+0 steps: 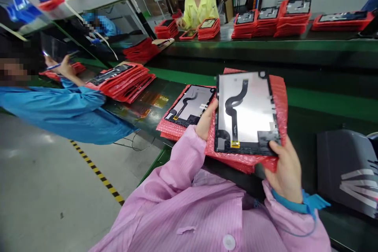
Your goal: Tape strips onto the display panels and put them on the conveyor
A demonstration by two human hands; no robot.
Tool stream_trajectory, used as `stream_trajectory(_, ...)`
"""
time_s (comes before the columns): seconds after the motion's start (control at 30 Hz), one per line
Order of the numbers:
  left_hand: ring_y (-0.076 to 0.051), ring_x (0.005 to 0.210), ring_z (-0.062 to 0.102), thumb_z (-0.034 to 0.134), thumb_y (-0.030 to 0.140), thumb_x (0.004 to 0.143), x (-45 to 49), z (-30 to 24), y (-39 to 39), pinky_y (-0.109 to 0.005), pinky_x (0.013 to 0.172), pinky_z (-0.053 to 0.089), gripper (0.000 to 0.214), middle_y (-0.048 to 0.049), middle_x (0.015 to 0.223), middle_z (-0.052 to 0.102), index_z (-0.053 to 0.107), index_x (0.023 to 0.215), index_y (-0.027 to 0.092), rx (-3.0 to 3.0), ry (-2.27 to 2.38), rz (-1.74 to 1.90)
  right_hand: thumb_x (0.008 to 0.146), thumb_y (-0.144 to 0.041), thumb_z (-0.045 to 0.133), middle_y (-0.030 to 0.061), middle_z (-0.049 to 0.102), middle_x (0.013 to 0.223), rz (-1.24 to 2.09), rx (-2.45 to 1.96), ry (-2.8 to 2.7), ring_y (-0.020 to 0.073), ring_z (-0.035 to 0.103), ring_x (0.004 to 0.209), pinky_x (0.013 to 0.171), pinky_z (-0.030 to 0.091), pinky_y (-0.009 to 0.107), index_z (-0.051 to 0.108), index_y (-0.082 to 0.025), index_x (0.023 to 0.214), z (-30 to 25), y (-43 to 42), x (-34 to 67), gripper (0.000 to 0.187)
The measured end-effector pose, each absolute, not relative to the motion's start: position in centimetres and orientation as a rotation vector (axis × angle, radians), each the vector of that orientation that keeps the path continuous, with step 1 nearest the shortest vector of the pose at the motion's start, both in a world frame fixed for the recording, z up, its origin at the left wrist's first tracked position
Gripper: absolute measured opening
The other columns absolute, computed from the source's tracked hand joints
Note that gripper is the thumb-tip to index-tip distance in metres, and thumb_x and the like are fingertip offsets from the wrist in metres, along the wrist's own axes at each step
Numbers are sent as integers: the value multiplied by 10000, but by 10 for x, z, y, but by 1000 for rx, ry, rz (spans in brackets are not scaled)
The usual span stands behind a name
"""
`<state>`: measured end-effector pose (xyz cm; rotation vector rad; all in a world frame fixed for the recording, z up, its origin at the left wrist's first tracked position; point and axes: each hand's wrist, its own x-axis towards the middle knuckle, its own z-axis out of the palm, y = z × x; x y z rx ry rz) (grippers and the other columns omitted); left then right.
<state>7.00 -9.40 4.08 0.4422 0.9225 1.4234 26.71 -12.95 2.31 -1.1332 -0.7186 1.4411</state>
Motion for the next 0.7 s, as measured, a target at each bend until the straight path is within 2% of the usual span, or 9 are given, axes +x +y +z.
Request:
stream_trajectory(0.1, -324, 1274, 600, 710, 243, 793, 69, 8, -90, -479, 1074, 480, 412, -151, 1227, 706, 639, 1184, 134, 467, 1200, 1404, 662, -406, 788, 31, 684, 1251, 1541, -1208, -829, 294, 659, 1139, 975, 559, 456, 666, -307, 1097, -26, -132, 262, 463)
stream_trajectory(0.2, -285, 1466, 387, 710, 162, 758, 74, -18, -109, -429, 1195, 347, 438, -132, 1427, 590, 638, 1190, 159, 532, 1353, 1487, 699, -520, 741, 98, 663, 1274, 1448, -1334, -1036, 312, 621, 1190, 1080, 461, 514, 623, -228, 1169, -60, -133, 266, 567)
stream_trajectory(0.27, -253, 1497, 330, 722, 204, 772, 62, -21, -139, -388, 1222, 303, 431, -90, 1485, 543, 655, 1197, 198, 759, 1382, 1566, 742, -569, 667, 155, 644, 1268, 1190, -1489, -1279, 354, 585, 1212, 1101, 395, 592, 606, -179, 1220, -65, -137, 272, 620)
stream_trajectory(0.33, -270, 1438, 424, 712, 326, 814, 24, -15, -173, -397, 1184, 369, 343, -91, 1396, 617, 692, 1136, 211, 1051, 1449, 1670, 762, -594, 620, 221, 597, 1286, 807, -1607, -1525, 418, 503, 1276, 1107, 318, 668, 599, -125, 1251, -53, -143, 273, 678)
stream_trajectory(0.43, -257, 1331, 536, 633, 428, 880, -67, -2, -201, -406, 1145, 411, 319, -72, 1301, 660, 680, 1121, 224, 995, 1848, 2040, 820, -571, 593, 220, 467, 1434, 580, -1472, -1667, 387, 371, 1410, 1173, 258, 624, 537, -140, 1356, -19, -150, 249, 690)
stream_trajectory(0.47, -251, 1341, 526, 629, 438, 876, -98, -1, -199, -400, 1144, 408, 349, -68, 1341, 633, 654, 1159, 234, 853, 1940, 2059, 843, -562, 585, 186, 429, 1489, 708, -1383, -1651, 343, 363, 1435, 1195, 270, 573, 499, -181, 1397, -8, -149, 233, 678)
stream_trajectory(0.53, -249, 1358, 515, 606, 499, 881, -146, -4, -182, -401, 1121, 427, 392, -59, 1390, 602, 628, 1192, 261, 534, 1957, 1722, 860, -560, 588, 111, 407, 1546, 1147, -1233, -1535, 268, 384, 1448, 1213, 306, 482, 461, -256, 1418, 6, -140, 188, 647)
stream_trajectory(0.57, -297, 1305, 563, 601, 540, 878, -160, -8, -170, -452, 1073, 469, 428, -114, 1320, 645, 650, 1151, 215, 490, 1935, 1624, 849, -558, 609, 90, 419, 1550, 1363, -1200, -1438, 251, 389, 1450, 1219, 308, 455, 471, -268, 1398, 8, -133, 164, 636)
stream_trajectory(0.7, -337, 1073, 699, 630, 710, 796, -165, -20, -130, -466, 901, 573, 583, -130, 1017, 759, 703, 1048, 188, 439, 1515, 1235, 831, -505, 641, 86, 676, 1274, 1954, -1066, -1034, 237, 560, 1309, 1163, 410, 416, 609, -226, 1164, -4, -101, 84, 435)
